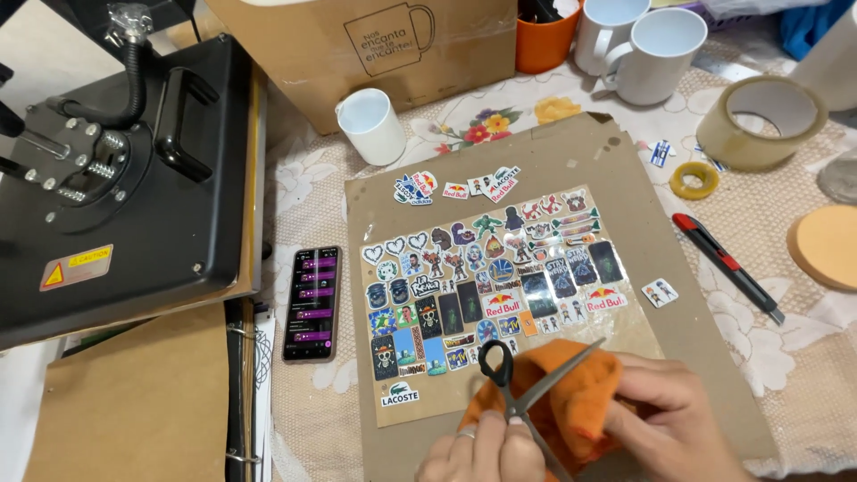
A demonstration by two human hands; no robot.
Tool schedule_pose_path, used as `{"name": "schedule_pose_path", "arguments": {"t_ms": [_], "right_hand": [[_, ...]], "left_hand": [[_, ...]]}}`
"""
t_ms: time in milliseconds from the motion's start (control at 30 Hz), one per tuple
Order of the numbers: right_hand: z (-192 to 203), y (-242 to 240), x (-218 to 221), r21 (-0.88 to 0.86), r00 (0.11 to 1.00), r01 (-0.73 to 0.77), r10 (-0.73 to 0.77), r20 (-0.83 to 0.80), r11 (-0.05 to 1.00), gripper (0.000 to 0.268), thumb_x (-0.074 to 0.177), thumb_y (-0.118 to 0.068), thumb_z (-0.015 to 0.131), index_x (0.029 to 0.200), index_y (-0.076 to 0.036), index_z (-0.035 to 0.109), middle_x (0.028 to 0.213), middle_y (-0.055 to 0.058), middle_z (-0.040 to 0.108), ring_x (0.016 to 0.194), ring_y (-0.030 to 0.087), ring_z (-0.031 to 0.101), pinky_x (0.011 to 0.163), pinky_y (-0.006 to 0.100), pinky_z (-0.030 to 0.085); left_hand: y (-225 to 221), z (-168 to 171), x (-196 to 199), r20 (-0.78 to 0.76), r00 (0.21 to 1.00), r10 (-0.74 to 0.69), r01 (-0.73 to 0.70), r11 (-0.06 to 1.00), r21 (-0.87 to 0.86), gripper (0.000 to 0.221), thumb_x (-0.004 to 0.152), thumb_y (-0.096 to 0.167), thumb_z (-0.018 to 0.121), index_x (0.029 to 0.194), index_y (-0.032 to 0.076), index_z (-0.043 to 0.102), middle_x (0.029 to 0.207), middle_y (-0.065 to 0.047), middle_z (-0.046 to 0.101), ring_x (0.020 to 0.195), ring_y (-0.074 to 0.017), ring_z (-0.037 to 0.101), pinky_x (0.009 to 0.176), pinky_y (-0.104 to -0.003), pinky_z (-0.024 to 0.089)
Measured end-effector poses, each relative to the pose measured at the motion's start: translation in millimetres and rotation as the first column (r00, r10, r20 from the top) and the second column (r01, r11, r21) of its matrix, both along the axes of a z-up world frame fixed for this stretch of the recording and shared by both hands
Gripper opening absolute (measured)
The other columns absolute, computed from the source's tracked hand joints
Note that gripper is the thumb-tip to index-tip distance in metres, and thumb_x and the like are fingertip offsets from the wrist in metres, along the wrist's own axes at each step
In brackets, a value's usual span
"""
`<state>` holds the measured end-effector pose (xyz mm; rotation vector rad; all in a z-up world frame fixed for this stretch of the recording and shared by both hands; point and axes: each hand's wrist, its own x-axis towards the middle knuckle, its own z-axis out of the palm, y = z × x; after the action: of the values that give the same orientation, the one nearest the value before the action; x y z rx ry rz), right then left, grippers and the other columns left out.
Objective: The person is preparing stickers by cutting them out from a sheet using a utility knife and scissors, and then wiping them clean with a cloth.
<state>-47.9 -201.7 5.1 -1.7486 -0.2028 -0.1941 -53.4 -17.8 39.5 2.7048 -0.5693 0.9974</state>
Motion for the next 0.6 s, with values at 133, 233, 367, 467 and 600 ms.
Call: {"name": "schedule_pose_path", "arguments": {"t_ms": [133,233,367,467,600], "right_hand": [[-1.4,24.3,1.8,0.073,0.997,0.073,-0.07,-0.045,0.995,0.012,0.077,-0.006,0.076,0.065,-0.004,0.076,0.06,0.002,0.068,0.057,0.009,0.057,0.051,0.025,0.046],[-12.7,31.9,1.0,0.1,0.993,0.11,-0.104,-0.062,0.989,0.007,0.074,-0.013,0.081,0.075,-0.007,0.084,0.062,-0.003,0.078,0.06,0.004,0.064,0.055,0.023,0.055],[-8.4,38.3,4.3,0.362,0.972,0.172,-0.099,-0.213,0.916,0.009,0.074,-0.002,0.081,0.08,0.004,0.084,0.077,0.011,0.084,0.07,0.013,0.073,0.061,0.027,0.06],[-1.0,33.5,7.3,0.374,0.963,0.218,-0.138,-0.231,0.902,0.013,0.077,-0.004,0.078,0.085,0.006,0.082,0.082,0.012,0.083,0.073,0.014,0.072,0.064,0.029,0.06],[11.3,18.0,20.6,0.303,0.946,0.29,-0.224,-0.234,0.908,0.011,0.081,-0.006,0.075,0.082,0.004,0.079,0.086,0.01,0.082,0.077,0.014,0.069,0.072,0.029,0.057]], "left_hand": [[-7.6,-0.2,5.4,0.069,0.997,0.021,-0.017,0.998,-0.059,0.03,0.095,0.029,0.047,0.066,0.02,0.045,0.052,0.005,0.045,0.037,-0.0138,0.041,0.043,-0.033,0.033],[2.0,-6.3,10.1,0.125,0.987,-0.102,0.093,0.993,0.074,0.024,0.096,0.02,0.054,0.072,0.014,0.051,0.066,-0.007,0.063,0.042,-0.0137,0.049,0.04,-0.029,0.033],[1.8,-4.8,21.1,0.256,0.959,-0.125,0.09,0.985,0.145,0.026,0.096,0.017,0.058,0.073,0.015,0.045,0.068,-0.006,0.062,0.041,-0.0104,0.044,0.039,-0.026,0.032],[3.7,0.2,21.9,0.22,0.961,-0.17,0.14,0.98,0.144,0.023,0.096,0.015,0.055,0.075,0.013,0.046,0.067,-0.007,0.061,0.041,-0.0122,0.043,0.039,-0.028,0.031],[1.9,3.9,33.0,0.245,0.946,-0.212,0.191,0.976,0.108,0.022,0.09,-0.001,0.057,0.076,0.01,0.044,0.068,-0.01,0.061,0.039,-0.0163,0.04,0.041,-0.03,0.033]]}}
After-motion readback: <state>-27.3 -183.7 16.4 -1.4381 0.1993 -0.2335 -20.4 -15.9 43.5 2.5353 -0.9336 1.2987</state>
